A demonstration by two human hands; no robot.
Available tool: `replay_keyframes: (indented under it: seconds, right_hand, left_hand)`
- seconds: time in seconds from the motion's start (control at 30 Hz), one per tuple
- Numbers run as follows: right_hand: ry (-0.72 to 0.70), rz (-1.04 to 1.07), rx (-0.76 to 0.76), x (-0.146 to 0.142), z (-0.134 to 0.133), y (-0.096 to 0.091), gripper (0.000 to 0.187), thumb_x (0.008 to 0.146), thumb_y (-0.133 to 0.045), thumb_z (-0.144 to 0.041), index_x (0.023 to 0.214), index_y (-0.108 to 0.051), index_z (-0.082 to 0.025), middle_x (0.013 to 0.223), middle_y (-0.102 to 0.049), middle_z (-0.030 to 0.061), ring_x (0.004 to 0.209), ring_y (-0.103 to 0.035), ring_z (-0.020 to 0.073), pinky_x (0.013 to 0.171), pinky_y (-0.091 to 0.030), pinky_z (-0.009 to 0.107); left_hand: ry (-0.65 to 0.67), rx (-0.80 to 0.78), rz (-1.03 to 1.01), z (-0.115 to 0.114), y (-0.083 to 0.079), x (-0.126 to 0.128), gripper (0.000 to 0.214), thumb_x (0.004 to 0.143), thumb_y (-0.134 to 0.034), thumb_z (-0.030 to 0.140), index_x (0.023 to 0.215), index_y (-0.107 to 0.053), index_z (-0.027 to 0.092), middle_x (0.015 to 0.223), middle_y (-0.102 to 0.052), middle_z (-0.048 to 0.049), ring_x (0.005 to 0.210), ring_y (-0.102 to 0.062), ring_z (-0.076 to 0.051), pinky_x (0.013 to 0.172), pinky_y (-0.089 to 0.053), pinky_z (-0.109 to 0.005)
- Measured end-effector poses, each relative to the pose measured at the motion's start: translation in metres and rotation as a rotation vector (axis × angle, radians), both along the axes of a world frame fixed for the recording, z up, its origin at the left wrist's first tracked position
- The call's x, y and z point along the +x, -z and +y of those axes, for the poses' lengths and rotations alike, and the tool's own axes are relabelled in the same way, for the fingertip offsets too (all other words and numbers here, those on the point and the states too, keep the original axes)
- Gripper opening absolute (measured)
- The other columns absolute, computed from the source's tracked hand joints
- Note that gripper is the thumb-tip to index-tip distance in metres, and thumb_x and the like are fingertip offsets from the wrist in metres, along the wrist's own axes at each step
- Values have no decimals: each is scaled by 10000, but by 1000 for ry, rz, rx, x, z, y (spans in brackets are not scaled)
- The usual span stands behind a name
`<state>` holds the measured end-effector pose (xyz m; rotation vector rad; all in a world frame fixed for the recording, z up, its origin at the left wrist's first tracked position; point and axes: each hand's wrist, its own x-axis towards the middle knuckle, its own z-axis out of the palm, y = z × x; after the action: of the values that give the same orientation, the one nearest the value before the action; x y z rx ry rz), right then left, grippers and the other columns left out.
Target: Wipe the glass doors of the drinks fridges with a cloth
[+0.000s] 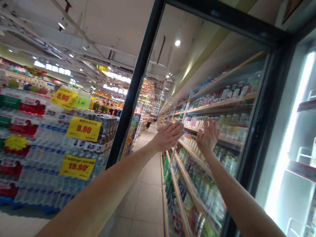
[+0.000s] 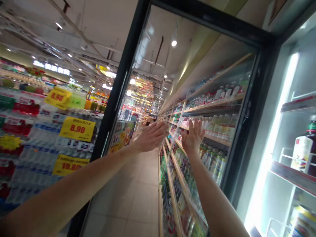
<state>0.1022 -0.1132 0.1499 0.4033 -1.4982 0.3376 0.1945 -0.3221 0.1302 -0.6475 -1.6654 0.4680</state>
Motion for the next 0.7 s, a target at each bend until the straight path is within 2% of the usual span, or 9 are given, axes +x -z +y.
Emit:
replay_keyframes:
  seconds: [0.07, 0.13, 0.2, 0.3, 0.33, 0.47, 0.53, 0.7]
  right_hand:
    - [-6, 7, -2, 0, 0, 0, 530, 877, -369, -314, 1391, -386, -189, 1464, -372, 112, 1380, -270, 272, 1092, -230, 536]
    - [-13, 5, -1, 0, 0, 0, 528, 878, -370, -316, 1390, -387, -191, 1463, -374, 111, 1384, -263, 269, 1094, -226, 534]
    - [-17, -2, -8, 1, 0, 0, 524, 878, -369, -313, 1386, -393, -190, 1462, -376, 112, 1384, -263, 270, 1096, -223, 535]
    - [-21, -11, -11, 2, -1, 0, 522, 879, -364, -311, 1384, -396, -182, 1462, -375, 113, 1384, -265, 270, 1100, -217, 533]
    - [-20, -13, -10, 3, -1, 0, 524, 880, -361, -308, 1388, -391, -183, 1464, -372, 113, 1385, -263, 270, 1101, -216, 533]
    - [-12, -13, -2, 3, -1, 0, 535, 874, -358, -295, 1401, -370, -201, 1471, -361, 108, 1385, -263, 270, 1096, -225, 534]
    - [-6, -13, -3, 3, 0, 0, 535, 873, -358, -296, 1399, -373, -202, 1470, -363, 106, 1383, -267, 272, 1093, -229, 534]
    - [1, -14, 1, 1, 0, 0, 527, 877, -346, -302, 1389, -387, -186, 1477, -351, 106, 1385, -260, 263, 1095, -224, 520]
  left_hand:
    - [36, -189, -62, 5, 12, -2, 385, 873, -472, 269, 1241, -535, 177, 1447, -388, -84, 1363, -298, -252, 1116, -248, -409]
    - [54, -283, -99, 8, 16, -3, 376, 867, -475, 267, 1228, -544, 190, 1443, -397, -67, 1355, -317, -235, 1117, -251, -396]
    - [41, -211, -85, 10, 11, -3, 384, 868, -474, 265, 1240, -535, 188, 1444, -395, -70, 1359, -308, -242, 1113, -256, -412]
    - [6, 14, -18, 12, 1, -4, 393, 882, -460, 266, 1259, -520, 172, 1448, -385, -94, 1375, -266, -274, 1108, -255, -448]
    - [3, 28, -12, 13, 1, -5, 397, 882, -460, 268, 1262, -518, 167, 1449, -381, -99, 1377, -259, -281, 1108, -254, -453]
    - [33, -231, -101, 20, 14, -9, 407, 855, -488, 276, 1247, -529, 178, 1462, -365, -76, 1370, -280, -263, 1115, -253, -429]
    - [37, -265, -118, 21, 15, -11, 397, 865, -470, 273, 1250, -526, 196, 1465, -362, -64, 1369, -286, -242, 1118, -247, -421]
    - [13, 65, -10, 23, 1, -12, 413, 889, -442, 257, 1294, -485, 187, 1467, -352, -92, 1387, -237, -268, 1116, -228, -455]
